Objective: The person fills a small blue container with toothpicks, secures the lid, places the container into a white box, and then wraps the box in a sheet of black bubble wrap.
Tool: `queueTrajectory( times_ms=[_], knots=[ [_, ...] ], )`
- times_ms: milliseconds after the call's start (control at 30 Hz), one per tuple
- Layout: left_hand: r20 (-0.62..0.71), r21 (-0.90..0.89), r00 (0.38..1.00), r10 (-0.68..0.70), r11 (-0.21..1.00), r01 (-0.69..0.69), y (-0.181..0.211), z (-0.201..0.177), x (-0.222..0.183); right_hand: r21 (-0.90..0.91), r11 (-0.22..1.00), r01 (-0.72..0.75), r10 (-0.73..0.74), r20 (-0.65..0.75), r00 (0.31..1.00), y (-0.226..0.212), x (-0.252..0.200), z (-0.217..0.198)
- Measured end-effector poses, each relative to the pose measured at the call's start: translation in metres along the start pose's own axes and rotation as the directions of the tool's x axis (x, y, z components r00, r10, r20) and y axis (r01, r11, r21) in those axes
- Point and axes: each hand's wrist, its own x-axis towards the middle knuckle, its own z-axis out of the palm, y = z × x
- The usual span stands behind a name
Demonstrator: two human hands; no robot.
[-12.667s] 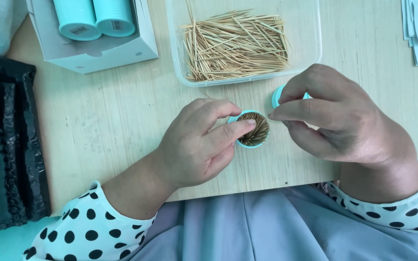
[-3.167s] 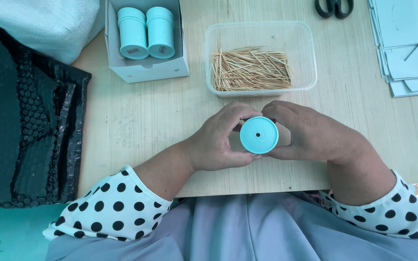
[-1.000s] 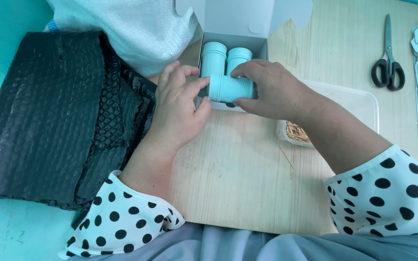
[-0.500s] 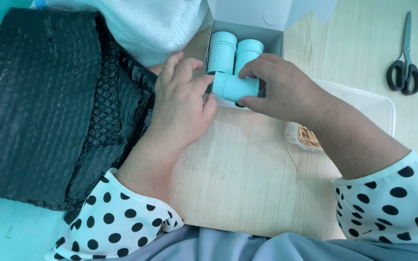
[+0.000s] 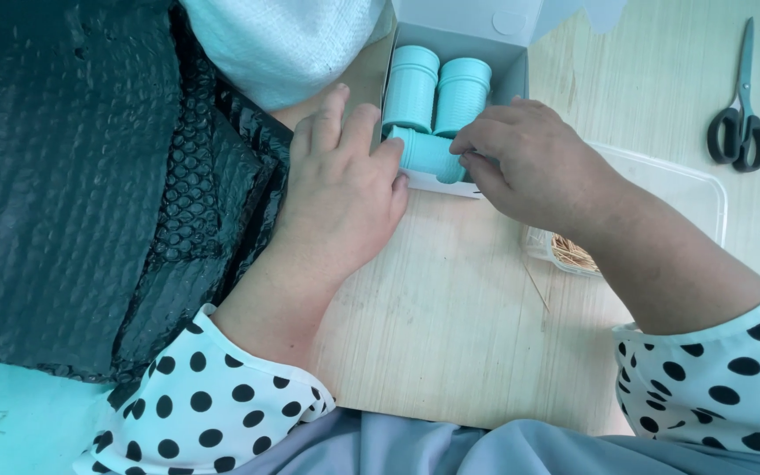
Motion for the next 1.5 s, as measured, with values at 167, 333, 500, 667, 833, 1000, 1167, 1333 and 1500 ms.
queueTrajectory(
  times_ms=[167, 333, 500, 667, 833, 1000, 1167, 1333, 1500],
  knots=[
    [0.032, 0.03, 0.999, 0.005, 1.0, -0.006, -0.001, 0.004, 0.0, 0.086, 0.996, 0.017, -0.018, 0.015, 1.0, -0.002, 0.005, -0.008],
    [0.054, 0.009, 0.998, -0.012, 1.0, 0.011, -0.004, 0.009, 0.001, 0.097, 0.994, 0.046, -0.041, -0.056, 0.998, 0.007, 0.004, -0.029],
    [0.095, -0.463, 0.992, -0.086, 0.878, 0.12, -0.011, 0.017, 0.007, 0.101, 0.921, -0.376, 0.39, -0.214, 0.896, 0.057, -0.014, -0.049],
    [0.3, -0.667, 0.923, -0.24, 0.639, 0.383, -0.022, 0.029, 0.01, 0.213, 0.704, -0.678, 0.701, -0.056, 0.711, 0.037, -0.018, -0.065],
    [0.4, -0.65, 0.868, -0.294, 0.577, 0.495, -0.024, 0.033, 0.014, -0.075, 0.956, -0.282, 0.283, 0.004, 0.959, -0.023, -0.071, -0.091],
    [0.336, -0.659, 0.891, -0.305, 0.6, 0.454, -0.02, 0.029, 0.01, -0.281, 0.933, -0.223, 0.22, -0.041, 0.975, -0.062, -0.156, -0.069],
    [-0.289, -0.479, 0.957, 0.004, 0.865, -0.148, 0.027, 0.003, 0.003, -0.146, 0.935, -0.324, 0.248, -0.384, 0.889, -0.042, -0.234, -0.053],
    [-0.216, -0.581, 0.893, 0.395, 0.683, -0.442, 0.092, 0.029, -0.013, 0.108, 0.923, -0.369, 0.368, -0.522, 0.769, -0.059, -0.257, -0.02],
    [-0.307, -0.532, 0.907, 0.289, 0.738, -0.415, 0.117, 0.056, -0.003, -0.167, 0.904, -0.394, 0.378, -0.119, 0.918, -0.081, -0.209, 0.003]
  ],
)
